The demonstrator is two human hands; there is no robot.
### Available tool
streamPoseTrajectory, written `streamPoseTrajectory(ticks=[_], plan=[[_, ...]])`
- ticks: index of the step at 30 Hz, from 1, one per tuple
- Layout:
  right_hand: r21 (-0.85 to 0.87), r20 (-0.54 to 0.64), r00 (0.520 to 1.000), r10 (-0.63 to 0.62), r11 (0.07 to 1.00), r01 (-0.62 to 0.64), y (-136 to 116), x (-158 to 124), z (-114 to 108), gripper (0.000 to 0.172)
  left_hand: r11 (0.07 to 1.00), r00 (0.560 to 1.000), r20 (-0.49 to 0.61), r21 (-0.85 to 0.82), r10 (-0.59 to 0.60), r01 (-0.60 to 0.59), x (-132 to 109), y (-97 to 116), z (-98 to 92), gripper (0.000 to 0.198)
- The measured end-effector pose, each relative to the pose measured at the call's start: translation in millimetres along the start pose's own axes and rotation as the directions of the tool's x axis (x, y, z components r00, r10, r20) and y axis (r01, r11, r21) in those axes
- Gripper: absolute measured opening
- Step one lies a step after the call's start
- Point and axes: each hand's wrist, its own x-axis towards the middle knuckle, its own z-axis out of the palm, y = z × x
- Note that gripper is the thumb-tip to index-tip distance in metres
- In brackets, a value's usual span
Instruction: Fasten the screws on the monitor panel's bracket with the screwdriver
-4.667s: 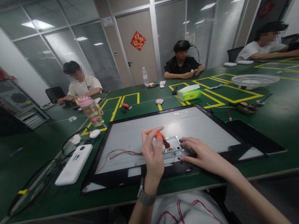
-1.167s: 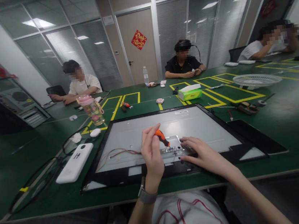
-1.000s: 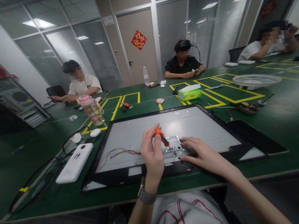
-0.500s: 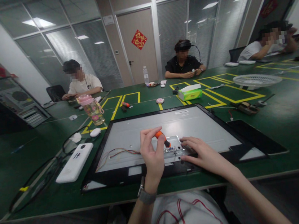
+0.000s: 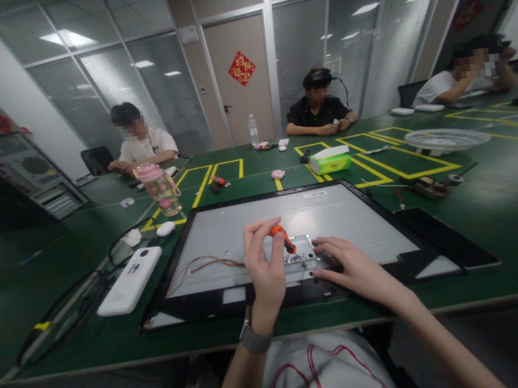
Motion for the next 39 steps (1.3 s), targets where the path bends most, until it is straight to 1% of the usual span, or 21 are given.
streamPoseTrajectory(ticks=[6, 13, 16, 19, 22, 26, 28, 32, 35, 39], plan=[[0.0, -0.01, 1.0, -0.002, 1.0, 0.002, 1.7, -0.5, 1.4, 0.03, 0.999, 0.999, 0.044, -0.035, -0.016, 0.017, 0.2, -1.0, -1.1, 0.028], [0.0, -0.012, 1.0, -0.013, 1.0, 0.013, 2.9, -0.1, 2.4, 0.03, 1.0, 1.0, -0.02, -0.012, 0.006, -0.006, 0.6, -2.7, 0.9, 0.016], [-0.007, -0.009, 1.0, -0.009, 1.0, 0.009, 2.9, -0.2, 2.6, 0.032, 1.0, 1.0, -0.02, -0.014, -0.005, 0.004, 1.1, -2.0, 0.2, 0.022], [-0.015, 0.001, 1.0, -0.007, 1.0, 0.007, 2.6, -0.3, 2.2, 0.032, 0.999, 1.0, 0.008, -0.032, -0.016, 0.017, 1.2, -1.5, -0.4, 0.028], [-0.012, 0.001, 1.0, -0.007, 1.0, 0.007, 2.3, -0.5, 1.8, 0.031, 1.0, 1.0, 0.016, -0.013, -0.006, 0.006, 0.9, -1.3, 0.1, 0.023], [-0.012, 0.006, 1.0, -0.005, 1.0, 0.006, 2.2, -0.6, 2.1, 0.033, 1.0, 1.0, -0.028, 0.008, 0.012, -0.011, 0.6, -0.5, 0.7, 0.015], [-0.013, 0.009, 1.0, -0.004, 1.0, 0.004, 2.4, -0.5, 2.4, 0.033, 1.0, 1.0, -0.017, -0.002, 0.013, -0.013, 0.8, 0.0, 0.2, 0.019], [-0.018, 0.0, 1.0, -0.005, 1.0, 0.005, 2.6, -0.2, 2.8, 0.033, 0.999, 0.999, 0.042, -0.036, 0.0, 0.002, 1.1, -0.2, -0.6, 0.027], [-0.013, 0.0, 1.0, -0.004, 1.0, 0.004, 2.2, -0.1, 2.4, 0.032, 1.0, 0.999, 0.038, -0.026, -0.004, 0.005, 0.7, -1.4, 0.3, 0.022], [-0.005, 0.004, 1.0, -0.006, 1.0, 0.006, 1.3, -0.1, 1.6, 0.031, 1.0, 1.0, -0.006, -0.029, -0.006, 0.006, 0.0, -2.6, 1.3, 0.015]])
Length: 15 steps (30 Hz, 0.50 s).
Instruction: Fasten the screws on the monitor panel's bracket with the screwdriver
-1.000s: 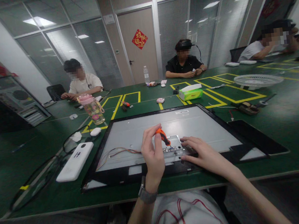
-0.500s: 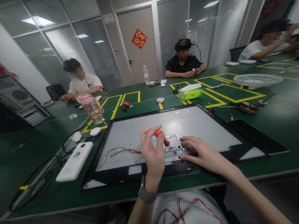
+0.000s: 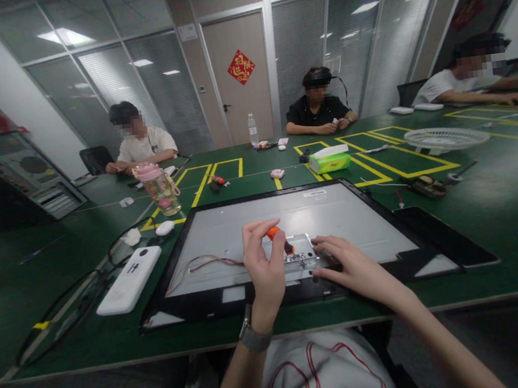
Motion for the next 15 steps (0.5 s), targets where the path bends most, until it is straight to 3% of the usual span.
streamPoseTrajectory(ticks=[6, 15], plan=[[-0.006, -0.001, 1.0, -0.002, 1.0, 0.002, -0.2, 0.0, -0.3, 0.032, 0.998, 0.998, 0.037, -0.037, -0.044, 0.046, 0.5, 0.2, -1.3, 0.027], [-0.004, 0.007, 1.0, -0.001, 1.0, 0.001, -0.8, 0.3, -1.2, 0.031, 1.0, 1.0, -0.001, 0.026, -0.017, 0.017, 1.7, 3.3, -0.4, 0.022]])
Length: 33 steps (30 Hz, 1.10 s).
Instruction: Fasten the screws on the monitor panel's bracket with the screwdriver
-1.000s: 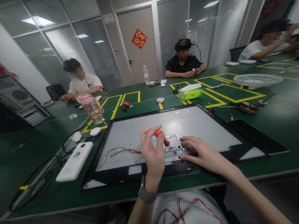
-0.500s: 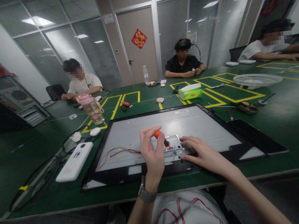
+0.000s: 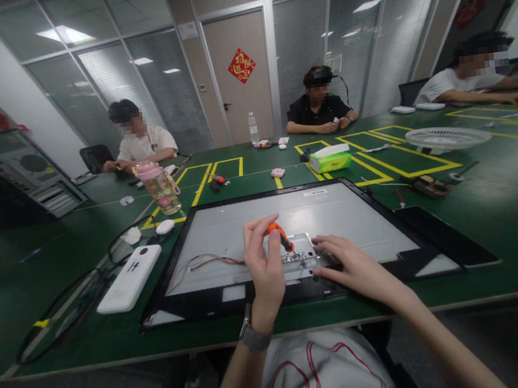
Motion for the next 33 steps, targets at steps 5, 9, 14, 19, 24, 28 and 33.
streamPoseTrajectory(ticks=[5, 9, 14, 19, 24, 28, 33], plan=[[0.006, -0.016, 1.0, 0.0, 1.0, 0.0, -0.1, -0.2, 0.1, 0.031, 0.997, 0.998, 0.022, -0.055, -0.059, 0.061, -1.1, -0.7, -0.3, 0.027], [0.01, -0.032, 0.999, -0.005, 1.0, 0.005, 0.5, -0.5, 0.5, 0.03, 0.999, 0.999, -0.023, -0.021, -0.026, 0.026, -1.0, -1.9, 1.1, 0.018], [0.012, -0.024, 1.0, 0.0, 1.0, 0.0, 1.0, -0.9, 0.6, 0.032, 0.999, 0.999, -0.044, -0.019, -0.031, 0.031, -0.1, -1.0, -0.2, 0.024], [0.011, -0.03, 1.0, -0.001, 1.0, 0.001, 2.2, -1.3, 1.7, 0.033, 0.994, 0.997, -0.002, -0.071, -0.082, 0.082, -0.1, -0.5, -0.7, 0.029], [0.018, -0.032, 0.999, -0.009, 1.0, 0.009, 1.9, -1.0, 1.7, 0.031, 0.999, 0.999, -0.005, -0.021, -0.033, 0.033, -0.2, -0.4, 1.3, 0.02], [0.017, -0.031, 0.999, -0.009, 1.0, 0.01, 1.5, -0.8, 1.5, 0.031, 0.999, 1.0, -0.003, -0.019, -0.028, 0.028, 0.0, 1.1, 0.5, 0.021], [0.003, -0.036, 0.999, -0.01, 1.0, 0.011, 2.1, -0.8, 1.7, 0.032, 0.999, 0.999, 0.011, -0.006, -0.053, 0.053, 0.6, 3.4, -1.0, 0.027]])
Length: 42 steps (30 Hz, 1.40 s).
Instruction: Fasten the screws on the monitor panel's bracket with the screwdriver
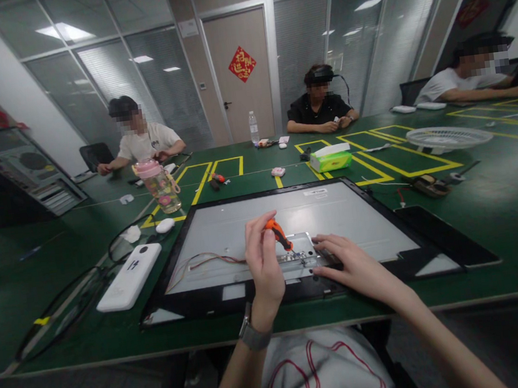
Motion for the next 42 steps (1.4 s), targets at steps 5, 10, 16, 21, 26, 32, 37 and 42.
streamPoseTrajectory(ticks=[5, 10, 16, 21, 26, 32, 37, 42], plan=[[0.005, 0.004, 1.0, 0.001, 1.0, -0.001, 0.1, -0.1, -0.5, 0.031, 1.0, 1.0, -0.005, -0.002, -0.017, 0.017, -0.1, -0.7, 0.7, 0.027], [0.005, 0.013, 1.0, 0.008, 1.0, -0.008, -0.2, 0.1, -0.7, 0.033, 1.0, 1.0, -0.01, -0.002, 0.021, -0.021, 0.1, -2.6, 1.1, 0.02], [0.004, 0.0, 1.0, 0.006, 1.0, -0.006, 0.4, 0.1, 0.5, 0.032, 1.0, 0.999, -0.031, 0.003, 0.01, -0.01, 0.2, -1.1, 0.9, 0.024], [0.007, -0.005, 1.0, -0.001, 1.0, 0.001, 1.7, -0.7, 1.2, 0.032, 0.999, 0.999, -0.005, -0.042, -0.031, 0.031, -1.0, -3.0, 0.9, 0.024], [0.004, 0.005, 1.0, 0.01, 1.0, -0.01, 1.5, -0.5, 0.7, 0.033, 0.997, 0.999, -0.002, -0.074, -0.037, 0.037, -1.3, -3.6, 1.3, 0.023], [0.008, 0.01, 1.0, 0.005, 1.0, -0.005, 1.2, -0.2, 0.3, 0.032, 0.995, 0.998, 0.002, -0.088, -0.056, 0.056, -1.5, -3.9, 1.6, 0.024], [0.001, 0.002, 1.0, 0.008, 1.0, -0.008, 0.3, -0.2, -0.2, 0.032, 0.993, 0.998, -0.002, -0.1, -0.07, 0.07, -1.9, -4.9, 1.3, 0.026], [-0.002, 0.019, 1.0, 0.007, 1.0, -0.007, -0.2, 0.2, -1.0, 0.033, 0.988, 0.996, -0.007, -0.124, -0.089, 0.087, -2.1, -4.8, 1.1, 0.028]])
